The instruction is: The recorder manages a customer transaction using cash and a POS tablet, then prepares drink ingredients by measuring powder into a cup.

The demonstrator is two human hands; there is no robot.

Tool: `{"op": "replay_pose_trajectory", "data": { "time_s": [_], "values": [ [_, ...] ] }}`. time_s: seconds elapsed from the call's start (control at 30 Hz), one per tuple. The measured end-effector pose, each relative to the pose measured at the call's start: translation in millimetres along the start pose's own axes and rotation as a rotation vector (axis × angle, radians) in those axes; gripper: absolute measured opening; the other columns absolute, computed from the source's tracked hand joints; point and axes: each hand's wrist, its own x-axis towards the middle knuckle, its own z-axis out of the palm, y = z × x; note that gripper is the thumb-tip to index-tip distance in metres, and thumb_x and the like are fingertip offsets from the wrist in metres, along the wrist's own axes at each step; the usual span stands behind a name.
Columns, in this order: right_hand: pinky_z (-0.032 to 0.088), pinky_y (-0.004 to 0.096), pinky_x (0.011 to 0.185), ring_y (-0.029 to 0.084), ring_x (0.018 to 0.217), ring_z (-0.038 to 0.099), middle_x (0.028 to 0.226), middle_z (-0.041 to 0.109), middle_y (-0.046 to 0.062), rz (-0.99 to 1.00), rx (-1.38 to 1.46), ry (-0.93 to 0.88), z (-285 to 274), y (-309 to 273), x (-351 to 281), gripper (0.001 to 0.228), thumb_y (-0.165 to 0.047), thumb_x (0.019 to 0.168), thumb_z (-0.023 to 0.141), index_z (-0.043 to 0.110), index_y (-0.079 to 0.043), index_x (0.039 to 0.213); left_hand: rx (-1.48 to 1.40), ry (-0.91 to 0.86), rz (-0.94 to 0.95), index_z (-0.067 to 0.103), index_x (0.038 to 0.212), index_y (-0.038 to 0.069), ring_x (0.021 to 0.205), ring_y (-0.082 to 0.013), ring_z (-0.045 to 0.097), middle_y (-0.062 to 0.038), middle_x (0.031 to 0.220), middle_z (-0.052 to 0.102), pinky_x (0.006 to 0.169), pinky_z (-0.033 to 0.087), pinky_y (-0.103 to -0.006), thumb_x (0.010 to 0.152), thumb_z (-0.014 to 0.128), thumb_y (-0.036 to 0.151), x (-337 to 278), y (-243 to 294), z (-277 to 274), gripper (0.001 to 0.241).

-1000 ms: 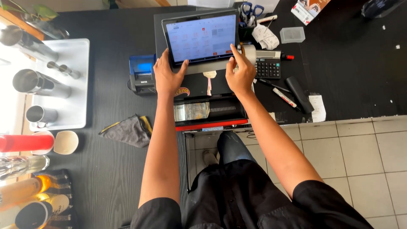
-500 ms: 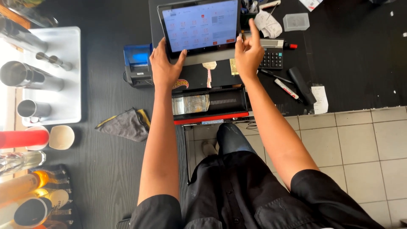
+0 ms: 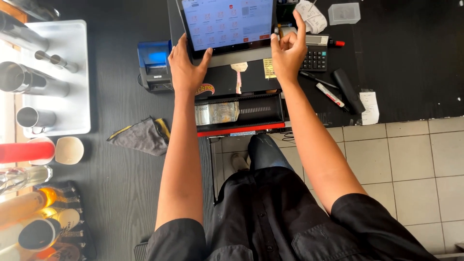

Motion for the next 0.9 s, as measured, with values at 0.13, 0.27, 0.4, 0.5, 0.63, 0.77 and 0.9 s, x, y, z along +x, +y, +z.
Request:
{"op": "replay_pose_trajectory", "data": {
  "time_s": [0.13,0.27,0.4,0.5,0.63,0.77,0.9],
  "values": [
    [0.036,0.023,0.058,0.008,0.056,0.043,0.064,0.054,-0.005,-0.078,-0.153,0.027,0.8,-6.8,-2.6,0.066,0.006,0.097,0.073,0.046,-0.017,0.152,0.015,0.004,0.001,0.053,0.136,-0.003,0.111,-0.0299,0.070,-0.017,0.120,0.072,0.113,0.037,-0.0468,0.092,0.081,0.040,-1.2,-6.5,3.3,0.068],
    [0.032,0.027,0.054,0.011,0.055,0.038,0.064,0.046,-0.003,-0.231,-0.203,-0.015,2.2,-14.9,-1.6,0.053,0.007,0.096,0.067,0.055,-0.011,0.144,0.020,0.000,-0.022,0.052,0.137,-0.001,0.110,-0.0268,0.069,-0.014,0.119,0.072,0.113,0.038,-0.0438,0.089,0.082,0.039,-1.0,-9.1,6.3,0.069],
    [0.033,0.026,0.051,0.010,0.052,0.042,0.064,0.050,-0.004,-0.394,-0.312,-0.071,8.9,-25.4,-4.6,0.050,0.005,0.096,0.066,0.057,-0.006,0.144,0.022,-0.012,-0.033,0.052,0.137,0.000,0.109,-0.0260,0.069,-0.013,0.118,0.072,0.113,0.037,-0.0437,0.088,0.082,0.038,-0.5,-6.8,4.3,0.069],
    [0.029,0.023,0.046,0.008,0.050,0.047,0.064,0.061,-0.007,-0.622,-0.457,-0.156,13.4,-36.6,-5.1,0.051,0.000,0.095,0.067,0.059,-0.008,0.145,0.033,-0.025,-0.047,0.052,0.137,-0.002,0.111,-0.0262,0.068,-0.014,0.120,0.072,0.113,0.037,-0.0428,0.089,0.081,0.039,-0.9,-6.0,3.3,0.069],
    [0.027,0.027,0.046,0.011,0.047,0.037,0.062,0.053,-0.006,-0.601,-0.618,-0.268,13.5,-41.6,-4.1,0.060,-0.005,0.092,0.067,0.056,-0.012,0.151,0.031,-0.004,-0.015,0.052,0.137,-0.002,0.111,-0.0265,0.068,-0.015,0.120,0.072,0.113,0.037,-0.0428,0.090,0.081,0.039,-1.7,-8.9,7.7,0.069],
    [0.029,0.027,0.046,0.012,0.045,0.037,0.061,0.053,-0.005,-0.494,-0.720,-0.277,17.4,-35.1,-4.6,0.076,-0.008,0.093,0.066,0.037,-0.018,0.163,0.038,-0.009,-0.033,0.052,0.137,-0.003,0.109,-0.0268,0.068,-0.015,0.119,0.071,0.112,0.038,-0.0424,0.090,0.080,0.042,-0.9,-7.5,5.4,0.070],
    [0.025,0.027,0.045,0.012,0.045,0.033,0.059,0.050,-0.006,-0.488,-0.683,-0.284,16.1,-39.6,-2.7,0.076,-0.007,0.092,0.066,0.037,-0.015,0.162,0.023,-0.007,-0.031,0.052,0.138,-0.002,0.108,-0.0258,0.068,-0.014,0.117,0.071,0.113,0.037,-0.0425,0.091,0.079,0.043,0.0,-4.2,3.6,0.070]
  ]
}}
